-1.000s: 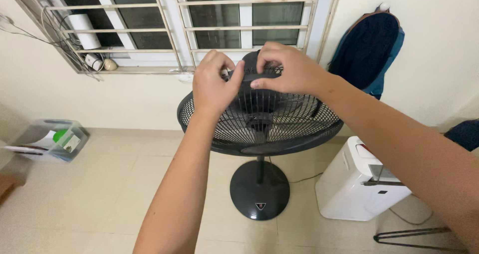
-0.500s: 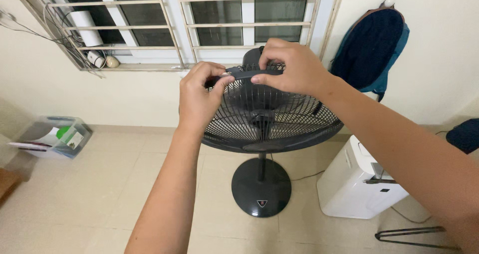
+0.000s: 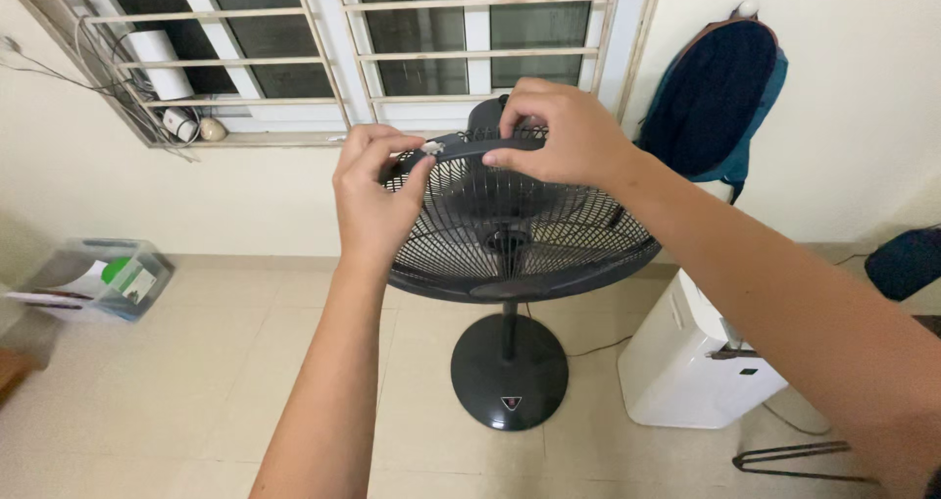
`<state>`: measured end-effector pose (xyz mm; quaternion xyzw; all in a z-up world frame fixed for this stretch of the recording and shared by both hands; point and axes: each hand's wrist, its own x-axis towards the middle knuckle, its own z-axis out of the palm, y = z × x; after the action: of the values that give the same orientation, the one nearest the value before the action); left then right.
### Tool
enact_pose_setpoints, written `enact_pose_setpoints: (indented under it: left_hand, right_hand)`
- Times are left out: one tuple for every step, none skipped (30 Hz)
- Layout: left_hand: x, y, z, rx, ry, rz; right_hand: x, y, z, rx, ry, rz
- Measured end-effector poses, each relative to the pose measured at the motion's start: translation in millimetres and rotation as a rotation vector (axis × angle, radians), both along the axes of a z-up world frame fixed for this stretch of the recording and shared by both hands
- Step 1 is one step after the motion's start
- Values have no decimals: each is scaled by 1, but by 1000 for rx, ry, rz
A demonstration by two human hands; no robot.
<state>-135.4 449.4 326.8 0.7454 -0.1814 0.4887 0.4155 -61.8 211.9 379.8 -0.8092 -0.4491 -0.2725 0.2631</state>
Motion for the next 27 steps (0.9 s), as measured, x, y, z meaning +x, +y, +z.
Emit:
enact_pose_setpoints:
  left_hand:
    - [0,1,-1,-29,12,-19]
    - [1,2,-2,-57,25,-38]
    - [1,4,-3,-85,38,-57]
    - [2,5,-3,-90,66,-50]
    - [2,6,-4,-95,94,-42]
    - [4,7,-4,-100,123,-35]
    - [4,8,-4,-94,116,-32]
    - [6,8,-3,-89,110,-30]
    - [8,9,-3,-84,101,-28]
    - [8,9,-4,-87,107,-40]
    - [8,10,-4,-91,114,-50]
    - [8,10,-3,-95,121,-61]
    - [8,10,-3,-80,100,-62]
    - [8,9,-2,-66,78,-64]
    - [9,9,-1,-51,57,-65]
    - [9,7,1,-30,80,-57]
    - [9,6,4,-8,104,-48]
    - [8,5,6,14,128,-40]
    - [6,3,8,33,152,-4]
    - [5,0,10,53,175,32]
    - [2,-2,13,73,199,67]
    - [0,-4,15,136,134,82]
    - [-1,-6,18,198,66,97]
    - [-2,-8,21,260,-2,112]
    - [-4,-11,22,286,-14,123]
    - [-4,-14,23,311,-27,134]
    - [-4,-16,24,338,-41,144]
  right_hand:
    - [-1,-1,0,-5,0,-10]
    - [-2,-1,-1,-10,0,-20]
    - [-3,-1,-1,-14,1,-29]
    - [-5,-1,-2,-6,-41,-16]
    - [-6,0,-3,2,-83,-2]
    - [-7,-1,-3,10,-125,12]
    - [-9,0,-3,16,-127,17]
    - [-10,0,-2,22,-129,22]
    - [-10,0,-2,26,-133,27]
    - [-10,0,-2,25,-122,14]
    - [-11,0,-2,23,-110,1]
    - [-10,0,-2,21,-97,-11]
    - [-9,0,-3,15,-77,-24]
    - [-7,0,-3,8,-57,-37]
    - [-5,0,-4,2,-37,-50]
    - [0,-2,-5,-11,27,-57]
    - [4,-3,-5,-24,92,-63]
    - [10,-4,-5,-38,157,-70]
    - [18,-5,-3,-21,203,25]
    - [26,-5,0,-4,249,119]
    - [34,-7,3,13,296,212]
    - [40,-10,6,-41,328,223]
    - [45,-13,11,-96,358,232]
    - [49,-16,16,-151,388,241]
    - [52,-18,20,-198,511,176]
    - [55,-18,25,-246,633,109]
    - [57,-17,29,-292,754,42]
